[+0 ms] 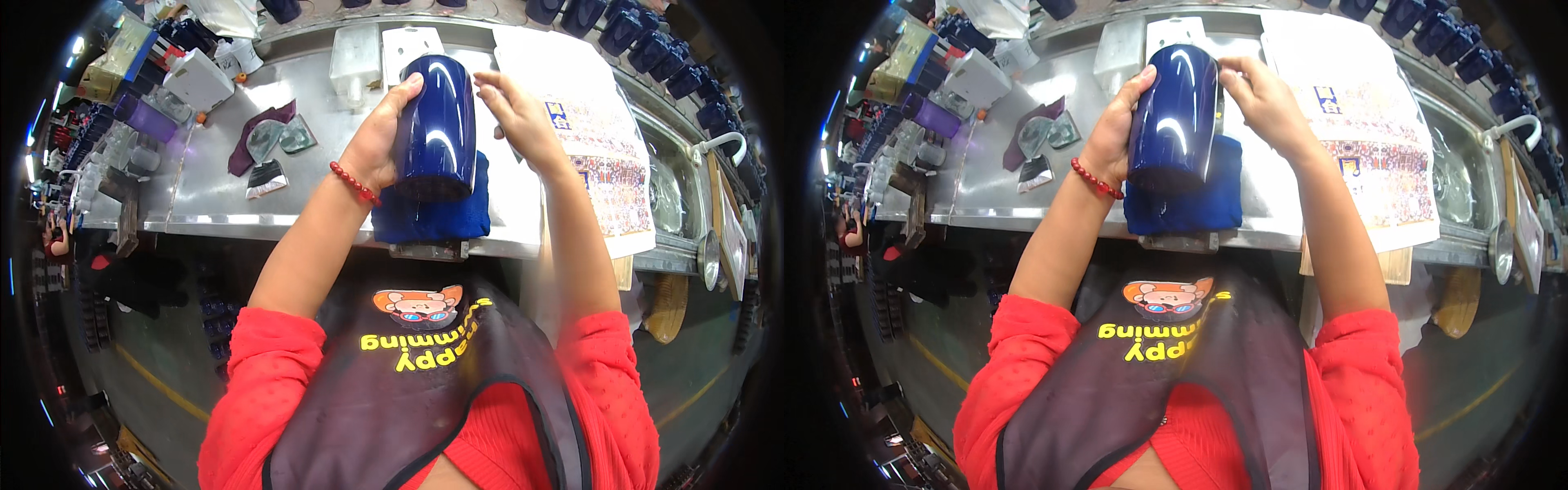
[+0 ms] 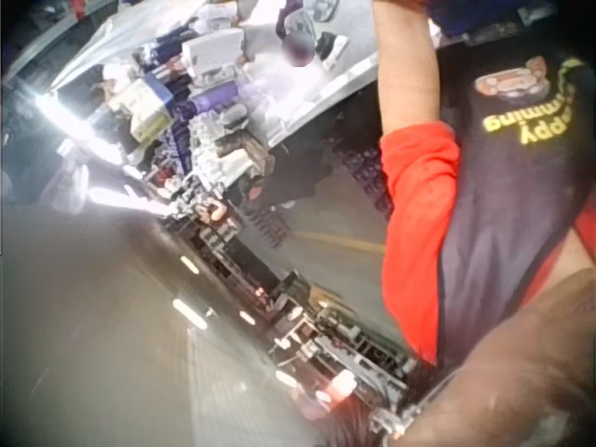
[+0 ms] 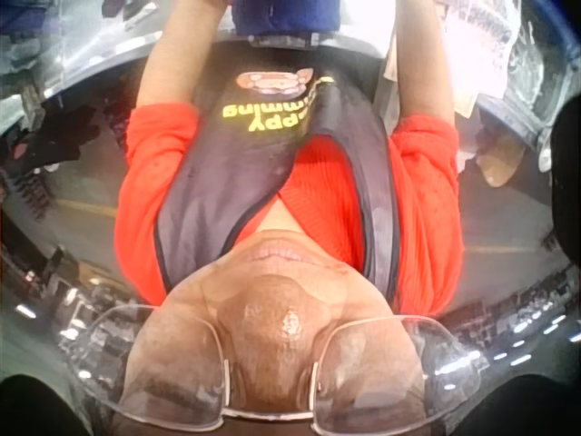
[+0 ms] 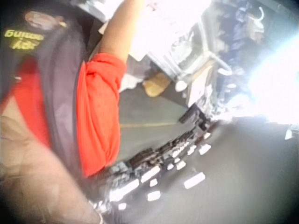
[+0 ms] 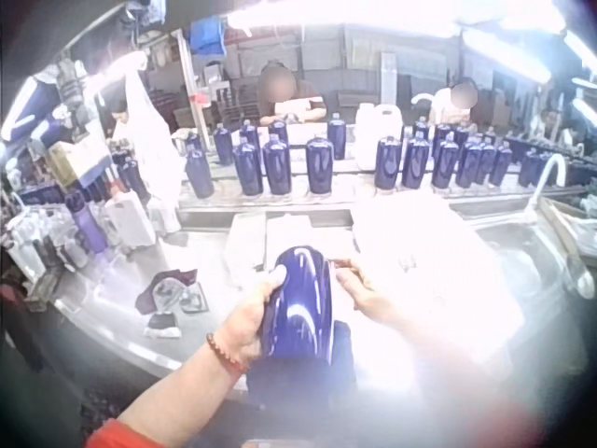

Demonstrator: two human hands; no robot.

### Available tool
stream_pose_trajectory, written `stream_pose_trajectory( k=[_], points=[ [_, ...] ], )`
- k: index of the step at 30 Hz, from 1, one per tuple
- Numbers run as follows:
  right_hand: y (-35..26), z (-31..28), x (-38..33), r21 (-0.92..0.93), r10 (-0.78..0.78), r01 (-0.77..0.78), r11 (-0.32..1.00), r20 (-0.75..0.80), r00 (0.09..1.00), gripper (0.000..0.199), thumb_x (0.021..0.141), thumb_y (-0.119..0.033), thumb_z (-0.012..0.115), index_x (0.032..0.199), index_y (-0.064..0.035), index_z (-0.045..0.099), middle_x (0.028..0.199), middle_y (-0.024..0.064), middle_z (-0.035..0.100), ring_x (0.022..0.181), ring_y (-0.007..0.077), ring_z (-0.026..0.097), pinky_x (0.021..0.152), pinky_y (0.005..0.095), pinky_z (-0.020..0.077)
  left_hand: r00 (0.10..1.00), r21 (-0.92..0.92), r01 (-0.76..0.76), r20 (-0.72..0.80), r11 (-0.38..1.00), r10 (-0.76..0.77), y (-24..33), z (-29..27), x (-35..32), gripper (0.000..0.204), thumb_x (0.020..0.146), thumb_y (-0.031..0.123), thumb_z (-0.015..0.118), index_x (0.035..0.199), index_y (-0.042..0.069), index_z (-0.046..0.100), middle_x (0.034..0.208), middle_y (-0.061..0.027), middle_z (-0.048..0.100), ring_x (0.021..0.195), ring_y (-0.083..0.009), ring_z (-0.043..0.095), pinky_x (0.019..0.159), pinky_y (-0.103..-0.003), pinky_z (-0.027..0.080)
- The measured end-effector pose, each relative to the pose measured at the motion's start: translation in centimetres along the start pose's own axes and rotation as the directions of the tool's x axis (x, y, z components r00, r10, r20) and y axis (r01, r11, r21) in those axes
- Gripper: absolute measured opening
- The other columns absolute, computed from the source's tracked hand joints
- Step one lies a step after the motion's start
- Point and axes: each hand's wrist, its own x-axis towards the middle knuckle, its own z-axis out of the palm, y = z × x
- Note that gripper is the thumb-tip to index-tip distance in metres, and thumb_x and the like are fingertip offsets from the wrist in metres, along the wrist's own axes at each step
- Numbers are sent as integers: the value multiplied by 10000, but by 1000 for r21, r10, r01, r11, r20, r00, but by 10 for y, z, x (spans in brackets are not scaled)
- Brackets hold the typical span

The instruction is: The person applies decorative stickers to a dark blue ceramic bottle. They smooth the first sticker with a green squeegee, then apply a second sticker to the opposite side and smooth it. The bottle remains on a blue cloth on the workbench throughout.

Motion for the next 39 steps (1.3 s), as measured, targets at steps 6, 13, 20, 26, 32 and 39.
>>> stream_pose_trajectory(
  k=[6, 13, 20, 26, 32, 39],
  points=[
    [4, 2, -46, 21, -66, 64, 998, 100, 993, 424, 1081, -275, 520, 1421, -25, 549, 1327, 117, 620, 1082, 171, 640, 767, 247, 532, 1000, 13, -9, 18, 1000, 9, -1, 0, -3, 461, 1039, 402, 543, 1287, 15, 574, 1100, -172, 711, 911, -265, 749, 771, -414, 652],
    [0, 6, -87, -26, -328, 333, 943, 119, 937, 450, 1030, -186, 599, 1442, -20, 524, 1430, 208, 545, 1319, 339, 537, 1084, 382, 446, 996, 82, -65, -60, 995, 70, -18, -17, 3, 278, 1048, 261, 582, 1155, 21, 673, 1093, -69, 725, 983, -149, 703, 892, -296, 573],
    [71, -100, -22, -584, 280, -303, 753, -132, 951, 404, 928, 27, 564, 1293, -97, 684, 1458, 152, 535, 1294, 300, 561, 1084, 367, 476, 960, 460, -173, -120, 871, 254, -27, -16, -11, 522, 1096, 331, 470, 1473, -13, 362, 1314, -120, 578, 1200, -172, 585, 1024, -317, 488],
    [119, -118, 13, -877, 229, -63, 475, 55, 972, 445, 897, -19, 556, 1274, -186, 725, 1423, 89, 566, 1349, 280, 481, 1140, 407, 401, 953, 462, -192, -122, 866, 277, -34, -17, -16, 681, 1076, 410, 510, 1521, -62, 303, 1388, -156, 522, 1234, -189, 543, 1051, -313, 447],
    [146, -133, 49, -824, 195, -89, 559, 26, 980, 414, 941, -53, 591, 1328, -170, 678, 1369, 121, 582, 1285, 316, 537, 1103, 423, 452, 948, 531, -207, -98, 822, 303, -36, -26, -15, 714, 1077, 430, 492, 1521, -90, 286, 1448, -164, 473, 1283, -195, 503, 1091, -321, 405],
    [171, -154, 94, -794, 276, -19, 608, 188, 942, 496, 881, -78, 728, 1354, -207, 659, 1449, 124, 508, 1316, 316, 530, 1143, 419, 455, 939, 574, -232, -77, 785, 335, -38, -25, -14, 643, 1092, 418, 421, 1516, -46, 290, 1364, -192, 560, 1198, -221, 615, 1014, -336, 513]
  ],
)
